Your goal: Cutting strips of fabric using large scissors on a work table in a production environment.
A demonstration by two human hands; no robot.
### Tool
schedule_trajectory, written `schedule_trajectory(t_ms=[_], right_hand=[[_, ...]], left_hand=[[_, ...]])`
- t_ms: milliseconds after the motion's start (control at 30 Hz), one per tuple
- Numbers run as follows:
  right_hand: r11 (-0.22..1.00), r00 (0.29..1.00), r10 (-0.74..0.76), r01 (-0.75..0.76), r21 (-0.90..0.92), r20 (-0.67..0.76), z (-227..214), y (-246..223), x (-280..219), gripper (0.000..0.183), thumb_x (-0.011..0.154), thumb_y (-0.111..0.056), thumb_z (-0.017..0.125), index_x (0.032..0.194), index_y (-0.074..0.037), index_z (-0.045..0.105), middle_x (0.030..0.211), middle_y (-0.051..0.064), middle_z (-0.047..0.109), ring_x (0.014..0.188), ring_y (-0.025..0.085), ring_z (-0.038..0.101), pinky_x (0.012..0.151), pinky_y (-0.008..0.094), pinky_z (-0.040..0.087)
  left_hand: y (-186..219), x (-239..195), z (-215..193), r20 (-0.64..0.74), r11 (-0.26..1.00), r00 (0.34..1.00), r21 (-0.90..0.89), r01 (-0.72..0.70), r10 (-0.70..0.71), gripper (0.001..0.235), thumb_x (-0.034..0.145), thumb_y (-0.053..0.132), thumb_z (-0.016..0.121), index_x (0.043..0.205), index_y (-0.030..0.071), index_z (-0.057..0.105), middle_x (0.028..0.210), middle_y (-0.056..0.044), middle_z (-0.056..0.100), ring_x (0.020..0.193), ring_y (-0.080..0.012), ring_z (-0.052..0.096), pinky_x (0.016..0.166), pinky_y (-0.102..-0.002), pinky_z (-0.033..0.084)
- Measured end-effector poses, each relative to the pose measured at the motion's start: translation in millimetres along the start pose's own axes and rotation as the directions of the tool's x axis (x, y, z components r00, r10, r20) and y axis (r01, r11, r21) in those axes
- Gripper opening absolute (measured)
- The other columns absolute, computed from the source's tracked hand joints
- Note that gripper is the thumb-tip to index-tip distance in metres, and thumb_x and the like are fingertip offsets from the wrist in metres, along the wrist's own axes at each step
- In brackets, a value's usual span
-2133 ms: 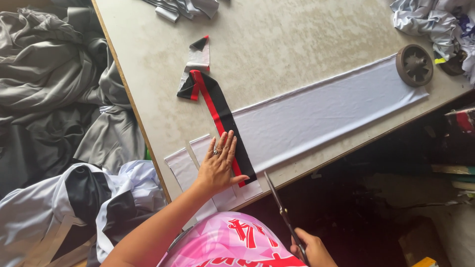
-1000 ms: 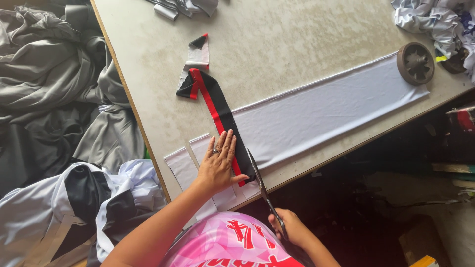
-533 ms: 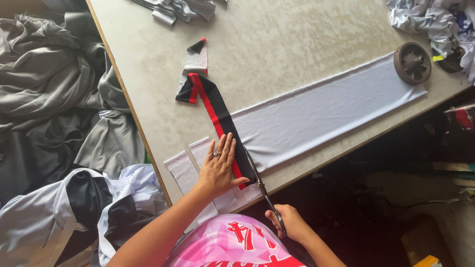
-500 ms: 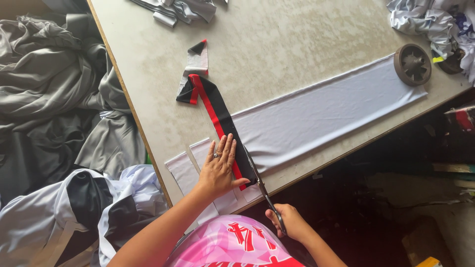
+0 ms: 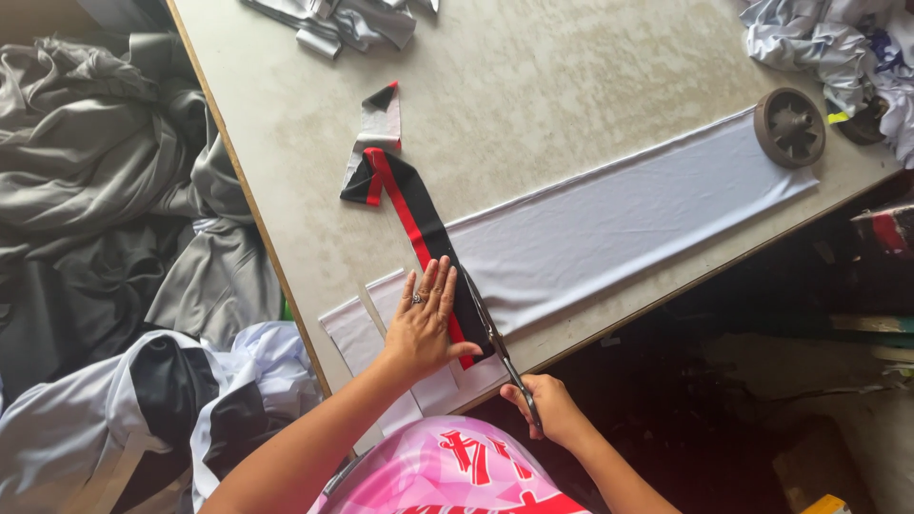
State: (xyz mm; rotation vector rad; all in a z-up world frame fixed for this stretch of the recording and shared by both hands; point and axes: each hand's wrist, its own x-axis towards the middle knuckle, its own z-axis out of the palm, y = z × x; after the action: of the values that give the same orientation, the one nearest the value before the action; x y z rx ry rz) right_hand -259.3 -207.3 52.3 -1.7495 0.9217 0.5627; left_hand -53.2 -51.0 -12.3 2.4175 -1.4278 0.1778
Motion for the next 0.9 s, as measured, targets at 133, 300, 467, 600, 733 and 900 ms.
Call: schedule_trajectory(t_ms=[133, 300, 467, 600, 733, 900], right_hand=[[0.985, 0.989, 0.140, -0.144, 0.098, 0.044, -3.9, -30.0, -10.0, 0.047, 0.099, -0.036, 0.070, 0.067, -0.007, 0.051, 0.062, 0.004, 0.049, 0.048, 0.015, 0.047, 0.040, 0.029, 0.045], [0.984, 0.993, 0.064, -0.079, 0.157, 0.098, -8.2, -41.3, 6.3, 0.052, 0.096, -0.049, 0.066, 0.070, -0.007, 0.050, 0.065, 0.004, 0.049, 0.052, 0.013, 0.048, 0.042, 0.028, 0.048], [0.995, 0.994, 0.065, -0.071, 0.066, 0.094, -7.1, -48.0, 22.0, 0.036, 0.094, -0.043, 0.050, 0.079, -0.011, 0.055, 0.066, 0.002, 0.049, 0.051, 0.014, 0.049, 0.050, 0.027, 0.049], [0.998, 0.998, 0.061, -0.061, 0.027, -0.002, -5.3, -52.6, 19.8, 0.065, 0.086, -0.066, 0.066, 0.064, -0.010, 0.043, 0.052, 0.002, 0.046, 0.035, 0.016, 0.052, 0.040, 0.027, 0.041], [0.996, 0.996, 0.087, -0.087, 0.032, 0.001, -7.9, -57.9, 20.0, 0.063, 0.088, -0.061, 0.068, 0.064, -0.009, 0.044, 0.053, 0.004, 0.046, 0.036, 0.017, 0.050, 0.039, 0.028, 0.042], [0.959, 0.986, 0.073, -0.111, 0.260, 0.150, -11.0, -64.4, 37.6, 0.055, 0.090, -0.057, 0.068, 0.076, -0.008, 0.048, 0.067, 0.004, 0.043, 0.053, 0.013, 0.037, 0.041, 0.026, 0.040]], left_hand=[[-26.2, 28.3, -1.1, 0.043, 0.985, 0.997, 0.161, 0.060, -0.068, 0.127, 0.082, 0.097, 0.017, 0.163, -0.001, 0.002, 0.172, -0.017, -0.005, 0.160, -0.0287, -0.011, 0.130, -0.047, -0.010], [-36.8, 31.8, 7.3, 0.005, 0.983, 0.997, 0.168, 0.070, -0.072, 0.132, 0.079, 0.098, 0.036, 0.162, -0.002, 0.013, 0.173, -0.018, 0.007, 0.161, -0.0299, 0.003, 0.132, -0.048, -0.002], [-36.4, 31.7, 6.8, -0.005, 0.985, 0.998, 0.157, 0.070, -0.070, 0.132, 0.079, 0.097, 0.038, 0.162, -0.003, 0.014, 0.172, -0.018, 0.010, 0.161, -0.0302, 0.005, 0.132, -0.048, 0.000], [-36.3, 31.7, 5.5, -0.004, 0.986, 0.997, 0.149, 0.073, -0.074, 0.130, 0.080, 0.096, 0.038, 0.162, -0.003, 0.016, 0.172, -0.018, 0.010, 0.161, -0.0302, 0.006, 0.132, -0.048, 0.000], [-37.0, 30.7, 9.6, -0.005, 0.985, 0.997, 0.154, 0.075, -0.075, 0.132, 0.079, 0.097, 0.039, 0.163, -0.001, 0.012, 0.173, -0.017, 0.007, 0.161, -0.0295, 0.004, 0.132, -0.048, -0.001], [-37.3, 31.1, 6.9, -0.031, 0.987, 0.997, 0.142, 0.079, -0.076, 0.136, 0.077, 0.098, 0.044, 0.163, -0.001, 0.009, 0.172, -0.019, 0.009, 0.161, -0.0297, 0.006, 0.132, -0.048, 0.001]])
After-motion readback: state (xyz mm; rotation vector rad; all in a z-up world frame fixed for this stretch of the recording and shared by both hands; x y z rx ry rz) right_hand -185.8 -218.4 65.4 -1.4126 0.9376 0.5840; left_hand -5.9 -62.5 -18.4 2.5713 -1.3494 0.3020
